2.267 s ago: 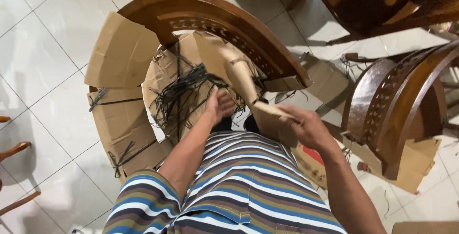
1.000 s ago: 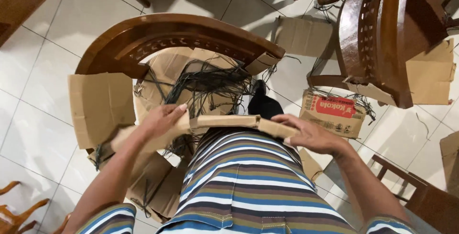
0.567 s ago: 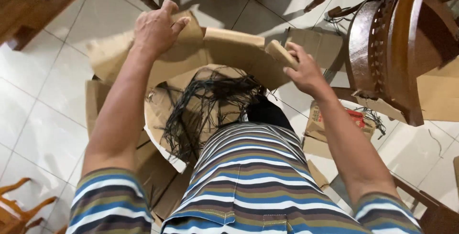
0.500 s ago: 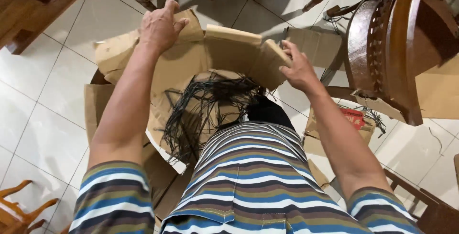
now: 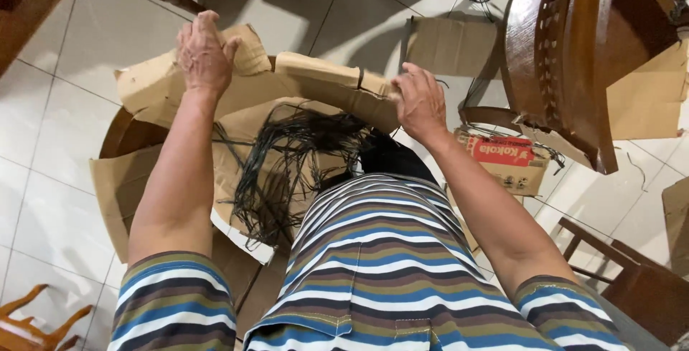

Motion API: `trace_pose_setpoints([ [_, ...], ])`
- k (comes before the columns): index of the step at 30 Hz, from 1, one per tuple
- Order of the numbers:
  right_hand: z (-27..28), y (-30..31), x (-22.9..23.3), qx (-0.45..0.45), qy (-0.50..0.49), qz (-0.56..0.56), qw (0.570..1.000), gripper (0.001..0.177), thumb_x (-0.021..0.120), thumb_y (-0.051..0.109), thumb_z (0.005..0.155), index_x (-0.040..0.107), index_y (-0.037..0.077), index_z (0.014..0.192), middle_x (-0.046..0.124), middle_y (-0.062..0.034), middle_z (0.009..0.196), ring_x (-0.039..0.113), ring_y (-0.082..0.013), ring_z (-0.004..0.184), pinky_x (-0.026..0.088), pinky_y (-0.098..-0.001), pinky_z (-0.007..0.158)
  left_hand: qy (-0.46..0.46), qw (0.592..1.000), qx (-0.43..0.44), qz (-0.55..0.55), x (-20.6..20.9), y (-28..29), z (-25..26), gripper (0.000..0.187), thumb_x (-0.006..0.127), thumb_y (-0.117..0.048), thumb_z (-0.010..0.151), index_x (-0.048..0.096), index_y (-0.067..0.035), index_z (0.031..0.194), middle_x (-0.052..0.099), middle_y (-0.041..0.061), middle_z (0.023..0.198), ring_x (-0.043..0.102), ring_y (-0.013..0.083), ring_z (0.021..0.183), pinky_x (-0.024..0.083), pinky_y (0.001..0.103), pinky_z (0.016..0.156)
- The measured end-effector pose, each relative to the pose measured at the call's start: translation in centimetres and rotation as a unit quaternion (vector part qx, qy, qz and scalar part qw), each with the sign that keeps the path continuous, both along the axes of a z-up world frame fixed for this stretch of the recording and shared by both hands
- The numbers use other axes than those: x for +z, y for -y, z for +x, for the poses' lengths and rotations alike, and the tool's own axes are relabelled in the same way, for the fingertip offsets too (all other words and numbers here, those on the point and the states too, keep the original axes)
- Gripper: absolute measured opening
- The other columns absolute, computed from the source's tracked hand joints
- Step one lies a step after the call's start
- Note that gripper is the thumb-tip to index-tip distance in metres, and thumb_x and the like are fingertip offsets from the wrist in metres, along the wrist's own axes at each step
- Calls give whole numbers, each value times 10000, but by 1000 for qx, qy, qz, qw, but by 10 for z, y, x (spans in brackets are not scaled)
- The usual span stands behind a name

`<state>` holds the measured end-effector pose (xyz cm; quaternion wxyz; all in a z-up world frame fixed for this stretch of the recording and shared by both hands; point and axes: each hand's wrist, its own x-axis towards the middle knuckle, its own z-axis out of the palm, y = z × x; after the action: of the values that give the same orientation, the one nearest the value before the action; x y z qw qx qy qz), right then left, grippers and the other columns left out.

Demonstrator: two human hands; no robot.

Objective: Wrapping wooden chairs with cardboard and securing them with plastic ties for transport

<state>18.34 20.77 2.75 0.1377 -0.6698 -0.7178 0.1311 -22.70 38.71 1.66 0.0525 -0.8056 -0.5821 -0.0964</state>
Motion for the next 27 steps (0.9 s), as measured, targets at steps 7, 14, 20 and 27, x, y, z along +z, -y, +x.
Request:
trace_pose_setpoints([
  [7, -7, -6, -22, 17, 32, 54, 998, 229, 493, 87, 1052, 631, 73, 1234, 662, -76, 1101, 629, -208, 941, 501, -374, 828, 103, 986, 88, -94, -55, -1, -5, 169, 616, -195, 1092, 552, -127, 951, 518, 7, 834, 501, 179, 763, 466, 394, 901],
  [14, -20, -8, -30, 48, 52, 45, 997, 693, 402, 685, 1049, 565, 63, 1309, 655, -81, 1007, 570, -203, 791, 458, -376, 706, -15, 996, 73, -54, -109, -10, -34, 587, 506, -540, 1179, 388, -229, 694, 382, -47, 668, 354, 141, 615, 441, 333, 713],
  [20, -26, -16, -19, 34, 89, 50, 994, 474, 753, 556, 934, 596, 112, 984, 632, -63, 885, 630, -230, 677, 529, -382, 589, -162, 982, -92, 20, -26, 22, -10, 656, 397, -796, 1062, 498, -166, 1213, 477, 102, 1231, 459, 286, 1145, 303, 481, 1002],
  [27, -20, -16, -25, 60, 146, 33, 987, 596, 643, 666, 1046, 650, 71, 1049, 611, -53, 873, 593, -146, 613, 509, -291, 505, -158, 985, -49, -58, -36, 38, -65, 933, 958, -456, 730, 440, -47, 1390, 527, 138, 1285, 525, 320, 1200, 360, 495, 1130],
])
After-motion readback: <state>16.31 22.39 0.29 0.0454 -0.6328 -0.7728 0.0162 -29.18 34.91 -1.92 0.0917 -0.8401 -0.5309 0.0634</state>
